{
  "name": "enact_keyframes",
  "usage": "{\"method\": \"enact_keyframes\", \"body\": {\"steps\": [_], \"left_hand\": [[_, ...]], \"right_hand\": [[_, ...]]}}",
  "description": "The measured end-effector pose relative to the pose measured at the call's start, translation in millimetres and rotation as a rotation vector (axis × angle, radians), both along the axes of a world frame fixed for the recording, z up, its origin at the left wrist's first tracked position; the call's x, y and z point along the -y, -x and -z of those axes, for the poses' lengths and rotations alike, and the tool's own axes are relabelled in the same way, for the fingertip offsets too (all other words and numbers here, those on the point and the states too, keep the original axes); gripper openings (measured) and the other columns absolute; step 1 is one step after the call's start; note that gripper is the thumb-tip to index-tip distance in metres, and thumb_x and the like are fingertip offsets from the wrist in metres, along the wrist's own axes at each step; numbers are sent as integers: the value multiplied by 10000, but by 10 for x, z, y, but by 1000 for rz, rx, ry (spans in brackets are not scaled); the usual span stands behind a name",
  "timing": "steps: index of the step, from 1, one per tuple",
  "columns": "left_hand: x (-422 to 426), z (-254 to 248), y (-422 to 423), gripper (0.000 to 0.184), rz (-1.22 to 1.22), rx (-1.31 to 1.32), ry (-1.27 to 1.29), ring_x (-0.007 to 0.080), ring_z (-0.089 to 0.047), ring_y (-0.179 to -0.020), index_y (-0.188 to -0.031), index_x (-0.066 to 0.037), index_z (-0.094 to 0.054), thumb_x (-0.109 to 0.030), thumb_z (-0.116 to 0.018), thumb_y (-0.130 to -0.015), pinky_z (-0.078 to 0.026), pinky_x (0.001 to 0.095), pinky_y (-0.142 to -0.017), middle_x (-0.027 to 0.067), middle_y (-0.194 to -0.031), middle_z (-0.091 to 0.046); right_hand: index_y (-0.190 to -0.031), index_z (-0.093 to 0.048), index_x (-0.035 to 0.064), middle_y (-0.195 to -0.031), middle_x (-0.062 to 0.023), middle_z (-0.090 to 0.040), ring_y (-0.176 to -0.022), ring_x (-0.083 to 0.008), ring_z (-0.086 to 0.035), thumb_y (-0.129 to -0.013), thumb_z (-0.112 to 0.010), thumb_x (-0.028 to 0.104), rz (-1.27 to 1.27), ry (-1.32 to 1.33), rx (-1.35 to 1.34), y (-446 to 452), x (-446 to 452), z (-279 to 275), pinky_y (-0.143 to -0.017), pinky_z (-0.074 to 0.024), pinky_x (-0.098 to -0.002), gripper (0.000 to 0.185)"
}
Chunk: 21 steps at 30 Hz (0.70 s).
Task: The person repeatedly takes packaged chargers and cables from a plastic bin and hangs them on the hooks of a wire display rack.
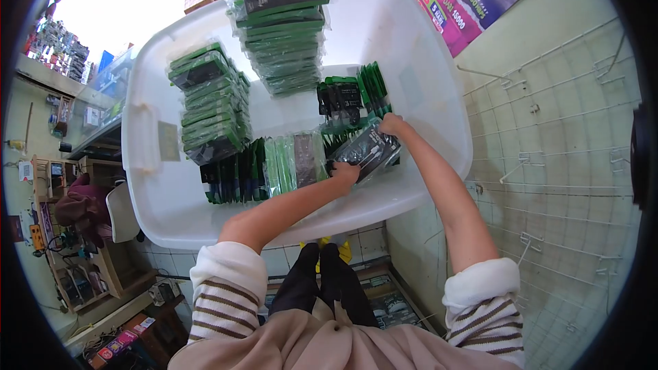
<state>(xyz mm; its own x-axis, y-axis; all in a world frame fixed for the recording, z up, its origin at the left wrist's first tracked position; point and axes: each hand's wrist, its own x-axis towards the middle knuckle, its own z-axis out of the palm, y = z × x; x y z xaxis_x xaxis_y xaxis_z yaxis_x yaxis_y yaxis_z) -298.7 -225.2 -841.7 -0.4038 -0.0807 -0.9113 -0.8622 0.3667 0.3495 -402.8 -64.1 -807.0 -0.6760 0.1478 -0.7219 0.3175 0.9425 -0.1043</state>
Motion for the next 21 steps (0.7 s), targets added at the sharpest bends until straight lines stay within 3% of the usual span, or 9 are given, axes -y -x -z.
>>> {"method": "enact_keyframes", "body": {"steps": [2, 5, 6, 8, 12, 14, 17, 19, 21], "left_hand": [[3, 32, 54, 732, -51, 4, -26, 324, -333, -1193, -1274, -88, -234, -331, -639, -714, -329, 421, -956, 160, -1312, -290], [78, -64, 145, 715, -82, -6, -132, 307, -351, -1178, -1269, -90, -234, -319, -627, -717, -349, 424, -933, 166, -1304, -297], [80, -230, 165, 715, -79, -27, -143, 307, -351, -1178, -1269, -90, -234, -319, -627, -717, -349, 424, -933, 166, -1304, -297], [113, -570, 175, 571, -125, -190, -102, 228, -529, -906, -1198, -4, -236, -163, -575, -768, -476, 312, -741, 128, -1055, -458], [455, -1595, -9, 608, -168, -355, -452, 232, -520, -936, -1245, -1, -185, -161, -555, -790, -458, 309, -771, 137, -1051, -470], [612, -2024, -178, 740, -285, -540, -704, 252, -476, -1021, -1304, 1, -81, -217, -577, -799, -393, 346, -874, 155, -1132, -444], [793, -2403, -334, 816, -231, -1013, -664, 295, -416, -1085, -1300, 8, -135, -280, -654, -742, -327, 375, -934, 178, -1201, -375], [946, -3103, -609, 900, 204, -1790, -59, 333, -321, -1164, -1310, 6, -143, -292, -707, -675, -246, 409, -990, 204, -1235, -322], [963, -3394, -708, 916, 288, -1887, -73, 349, -282, -1182, -1309, 2, -156, -288, -721, -650, -229, 422, -999, 211, -1245, -301]], "right_hand": [[-1011, -576, -37, -1159, -236, -487, -1189, -417, -316, -687, -569, 245, 112, 82, -75, -68, 182, -607, -950, -251, -513, 429], [-978, -581, -38, -1059, -247, -539, -1041, -377, -482, -655, -620, 278, 46, 103, -213, -138, 294, -1010, -882, -373, -447, 453], [-956, -584, -41, -1017, -250, -556, -976, -365, -531, -644, -635, 290, 45, 184, -276, -178, 337, -1167, -850, -412, -423, 458], [-927, -571, -48, -930, -244, -582, -870, -360, -572, -657, -631, 295, 49, 165, -510, -360, 453, -1459, -789, -454, -395, 440], [-948, -532, -34, -862, -236, -596, -854, -358, -579, -703, -627, 264, 17, 202, -801, -660, 695, -2419, -761, -460, -408, 398], [-939, -531, -38, -850, -229, -600, -829, -347, -589, -702, -648, 258, 33, 296, -859, -815, 758, -2886, -747, -465, -390, 397], [-930, -531, -41, -824, -205, -606, -797, -328, -599, -702, -667, 259, 29, 342, -1074, -1048, 796, -3447, -720, -469, -362, 401], [-923, -523, -52, -840, -191, -600, -794, -304, -599, -692, -679, 268, 63, 451, -1229, -1235, 853, -3811, -717, -461, -345, 424], [-928, -521, -52, -860, -189, -597, -801, -297, -597, -685, -683, 271, 75, 476, -1283, -1322, 875, -3975, -722, -459, -342, 436]]}}
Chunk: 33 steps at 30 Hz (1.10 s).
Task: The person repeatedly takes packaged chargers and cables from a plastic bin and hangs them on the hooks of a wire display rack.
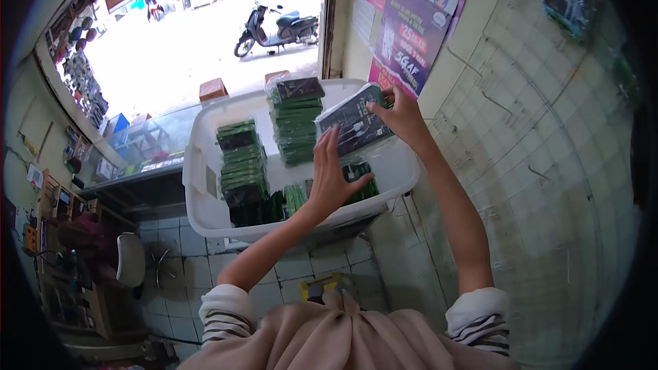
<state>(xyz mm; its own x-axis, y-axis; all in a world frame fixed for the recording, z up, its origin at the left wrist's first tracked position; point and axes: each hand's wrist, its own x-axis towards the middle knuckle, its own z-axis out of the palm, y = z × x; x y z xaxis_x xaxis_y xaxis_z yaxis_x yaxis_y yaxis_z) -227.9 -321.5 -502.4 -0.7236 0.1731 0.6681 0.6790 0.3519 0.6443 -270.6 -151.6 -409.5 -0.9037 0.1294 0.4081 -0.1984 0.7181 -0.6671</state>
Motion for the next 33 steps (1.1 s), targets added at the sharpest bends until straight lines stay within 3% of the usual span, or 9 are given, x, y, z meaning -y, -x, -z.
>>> {"method": "enact_keyframes", "body": {"steps": [5, 11, 15, 17, 18, 19, 23, 27, 33], "left_hand": [[-134, -216, 63, 859, -69, -362, 172, 350, -292, -1192, -1288, -50, -242, -272, -730, -617, -248, 469, -982, 161, -1250, -331], [-127, -356, 137, 652, -29, -514, 124, 323, -445, -1079, -1209, -41, -384, 46, -597, -599, -412, 396, -880, 151, -1149, -445], [-93, -553, 66, 608, 122, -510, 100, 378, -473, -1020, -1232, -27, -341, 42, -554, -667, -414, 410, -857, 190, -1123, -461], [-121, -673, -3, 602, 179, -244, -42, 392, -458, -1045, -1263, -32, -272, 8, -516, -714, -405, 428, -840, 198, -1133, -468], [-140, -733, 37, 606, 206, -180, -50, 433, -444, -1034, -1284, -28, -203, -29, -508, -761, -393, 441, -839, 243, -1129, -454], [-165, -841, 39, 603, 270, -91, -116, 386, -485, -1020, -1290, -9, -191, -48, -515, -782, -399, 408, -839, 248, -1146, -444], [-357, -1270, 109, 530, 765, 105, -471, 184, -480, -1029, -1306, 4, -176, -54, -460, -863, -399, 299, -862, 129, -1168, -459], [-467, -2010, -127, 491, 1023, 255, -486, 162, -485, -1009, -1290, -5, -210, -59, -451, -866, -384, 291, -880, 109, -1142, -469], [-1060, -2922, 112, 581, 1065, -37, -447, 202, -396, -1107, -1331, -47, -159, 0, -429, -819, -343, 276, -928, 137, -1255, -356]], "right_hand": [[-981, -496, -40, -900, -180, -590, -827, -274, -594, -667, -694, 278, 49, 124, -58, -214, 25, -268, -734, -455, -333, 489], [-1073, -446, 6, -894, -146, -578, -803, -221, -581, -686, -675, 313, 78, 273, -66, -548, -50, -398, -728, -451, -315, 545], [-1139, -417, 21, -867, -87, -518, -741, -161, -524, -782, -574, 414, -44, 478, 26, -764, -75, -546, -671, -436, -277, 554], [-1178, -385, 20, -926, -81, -483, -773, -135, -498, -827, -524, 427, -104, 503, 52, -876, -84, -673, -662, -424, -252, 556], [-1194, -388, 29, -922, -94, -450, -794, -149, -485, -821, -513, 463, -56, 332, -73, -898, -98, -701, -671, -415, -259, 586], [-1211, -392, 38, -919, -108, -417, -814, -163, -472, -814, -502, 498, -4, 160, -191, -931, -114, -745, -680, -406, -266, 617], [-1284, -295, 76, -1108, -161, -340, -1002, -228, -441, -831, -526, 405, -3, 49, -432, -1064, -190, -1029, -816, -419, -327, 606], [-1314, -206, 96, -1185, -190, -380, -1067, -245, -446, -837, -549, 304, -150, 373, -505, -1296, -172, -1497, -855, -420, -339, 624], [-1302, -215, 109, -1161, -186, -456, -1009, -238, -518, -822, -551, 168, 20, -84, -936, -1408, -304, -2473, -847, -423, -323, 590]]}}
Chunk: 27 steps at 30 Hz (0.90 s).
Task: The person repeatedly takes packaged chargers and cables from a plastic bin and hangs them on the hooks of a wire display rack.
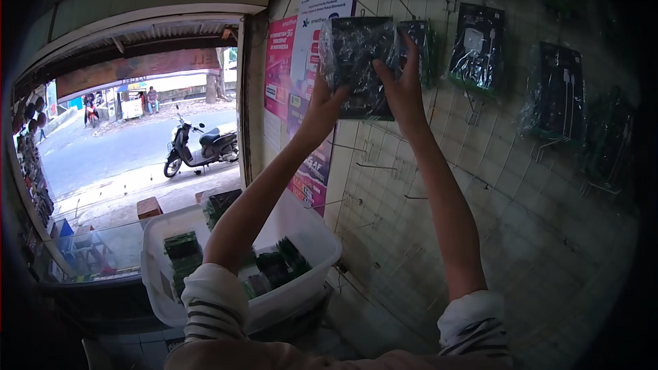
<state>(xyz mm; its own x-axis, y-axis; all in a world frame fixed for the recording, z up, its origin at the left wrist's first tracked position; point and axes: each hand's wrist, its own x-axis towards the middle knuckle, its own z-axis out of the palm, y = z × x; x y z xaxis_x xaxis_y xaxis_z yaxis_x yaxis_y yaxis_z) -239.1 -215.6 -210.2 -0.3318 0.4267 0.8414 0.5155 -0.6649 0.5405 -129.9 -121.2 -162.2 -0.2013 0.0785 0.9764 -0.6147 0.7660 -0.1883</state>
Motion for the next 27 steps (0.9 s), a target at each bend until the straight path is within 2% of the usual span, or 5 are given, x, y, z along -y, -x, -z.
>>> {"method": "enact_keyframes", "body": {"steps": [2, 8, 9, 12, 27], "left_hand": [[-173, -330, -52, 615, -115, -57, -345, 150, -483, -986, -1357, -87, -151, -40, -444, -818, -404, 287, -838, 136, -1151, -456], [-341, -1029, 29, 722, 11, -102, -124, 215, -416, -1105, -1387, -214, -34, -10, -413, -807, -398, 297, -863, 179, -1329, -262], [-482, -1108, 168, 707, -45, -172, -173, 223, -415, -1109, -1386, -241, -54, -24, -416, -818, -394, 297, -865, 187, -1337, -257], [-551, -1240, 229, 681, -135, -182, -159, 213, -432, -1087, -1385, -243, -83, -31, -413, -828, -393, 298, -870, 193, -1331, -261], [-1017, -1246, 448, 617, -93, -176, -27, 182, -560, -847, -1367, -112, -185, -35, -429, -806, -458, 298, -733, 183, -1072, -506]], "right_hand": [[-1286, -242, 125, -1143, -202, -480, -992, -282, -536, -805, -559, 151, 154, -17, -44, 61, -89, -312, -840, -423, -335, 577], [-1247, -283, 132, -1166, -207, -479, -1010, -374, -514, -756, -588, 146, 360, 19, -93, 362, -492, -983, -861, -404, -402, 578], [-1239, -335, 163, -1124, -143, -524, -1014, -270, -525, -757, -607, 166, 377, 71, -96, 406, -538, -1046, -855, -406, -339, 554], [-1234, -299, 131, -1155, -213, -487, -1014, -385, -507, -731, -597, 167, 403, 54, -102, 485, -635, -1173, -861, -401, -416, 586], [-1222, -310, 108, -1049, -225, -542, -964, -380, -534, -717, -600, 142, 555, 133, -24, 501, -953, -1095, -829, -423, -410, 583]]}}
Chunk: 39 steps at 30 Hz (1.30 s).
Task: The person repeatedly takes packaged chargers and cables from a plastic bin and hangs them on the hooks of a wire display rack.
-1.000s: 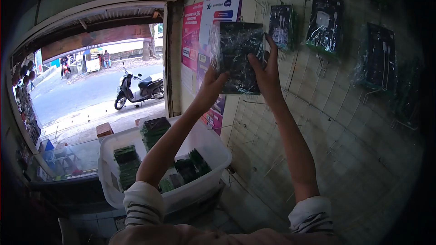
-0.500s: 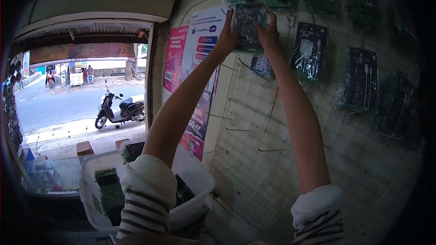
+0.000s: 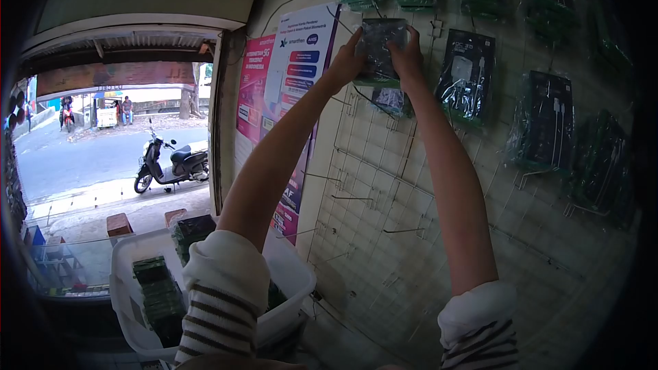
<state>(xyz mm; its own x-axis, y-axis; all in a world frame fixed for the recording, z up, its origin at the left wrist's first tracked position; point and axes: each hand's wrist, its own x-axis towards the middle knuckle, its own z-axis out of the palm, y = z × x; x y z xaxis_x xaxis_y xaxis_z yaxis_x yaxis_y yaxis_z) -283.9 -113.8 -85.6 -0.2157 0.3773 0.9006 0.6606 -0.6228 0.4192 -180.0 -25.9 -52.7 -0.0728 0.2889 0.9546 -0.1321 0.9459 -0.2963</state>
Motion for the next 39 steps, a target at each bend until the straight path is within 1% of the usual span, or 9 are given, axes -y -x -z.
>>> {"method": "enact_keyframes", "body": {"steps": [8, 11, 16, 19, 31, 34, 36, 37, 39], "left_hand": [[-17, 111, -49, 644, -15, -60, -236, 381, -417, -1091, -1324, -102, -206, -38, -468, -739, -367, 390, -895, 286, -1184, -346], [-64, 44, 127, 630, -196, -141, -366, 404, -408, -1089, -1315, -106, -231, -48, -472, -736, -343, 397, -927, 295, -1162, -359], [-21, -57, 217, 597, -135, -43, -262, 407, -416, -1076, -1292, -101, -291, -76, -494, -731, -341, 394, -930, 291, -1127, -396], [-42, -92, 237, 589, -138, -33, -226, 403, -449, -1034, -1283, -99, -316, -101, -510, -728, -368, 389, -898, 294, -1085, -425], [-57, -149, 303, 532, -192, -47, -222, 420, -484, -954, -1266, -127, -369, -161, -495, -751, -383, 406, -870, 310, -1015, -465], [-24, -179, 333, 526, -242, -89, -252, 425, -478, -957, -1265, -132, -373, -163, -493, -754, -376, 409, -878, 307, -1011, -469], [-30, -176, 342, 526, -231, -107, -256, 415, -471, -964, -1263, -136, -376, -157, -497, -752, -369, 408, -883, 297, -992, -479], [-9, -166, 312, 526, -236, -103, -256, 415, -471, -964, -1263, -136, -376, -157, -497, -752, -369, 408, -883, 297, -992, -479], [5, -138, 261, 526, -309, -98, -307, 400, -470, -966, -1262, -133, -378, -152, -498, -750, -366, 405, -880, 289, -985, -481]], "right_hand": [[-1241, -326, 129, -1086, -198, -531, -979, -360, -532, -743, -594, 169, -32, -244, -90, -130, 184, 43, -822, -420, -393, 567], [-1251, -332, 162, -1140, -171, -515, -1013, -347, -521, -749, -605, 212, -34, -249, -62, -39, 209, -43, -840, -416, -379, 573], [-1243, -347, 157, -1142, -177, -514, -1022, -352, -514, -737, -616, 239, -15, -125, -21, 39, 257, -90, -851, -409, -387, 579], [-1230, -326, 78, -995, -233, -565, -917, -379, -555, -718, -585, 154, 41, -222, -77, 56, 231, -106, -808, -424, -419, 580], [-1232, -308, 64, -1033, -228, -522, -986, -387, -500, -736, -586, 290, 147, -21, -10, 91, 263, -277, -834, -406, -429, 611], [-1200, -382, 72, -1087, -201, -482, -1035, -372, -463, -763, -558, 360, 352, -106, -217, 100, 157, -618, -840, -403, -410, 552], [-1079, -536, 76, -1005, -160, -559, -950, -308, -540, -765, -551, 376, 377, -497, -54, 194, -133, -1011, -795, -432, -368, 435], [-1079, -536, 76, -1005, -160, -559, -950, -308, -540, -765, -551, 376, 371, -498, -51, 184, -76, -1052, -795, -432, -368, 435], [-899, -644, 79, -847, -111, -625, -819, -261, -597, -750, -573, 353, 160, -450, 310, 155, -23, -1195, -743, -456, -349, 320]]}}
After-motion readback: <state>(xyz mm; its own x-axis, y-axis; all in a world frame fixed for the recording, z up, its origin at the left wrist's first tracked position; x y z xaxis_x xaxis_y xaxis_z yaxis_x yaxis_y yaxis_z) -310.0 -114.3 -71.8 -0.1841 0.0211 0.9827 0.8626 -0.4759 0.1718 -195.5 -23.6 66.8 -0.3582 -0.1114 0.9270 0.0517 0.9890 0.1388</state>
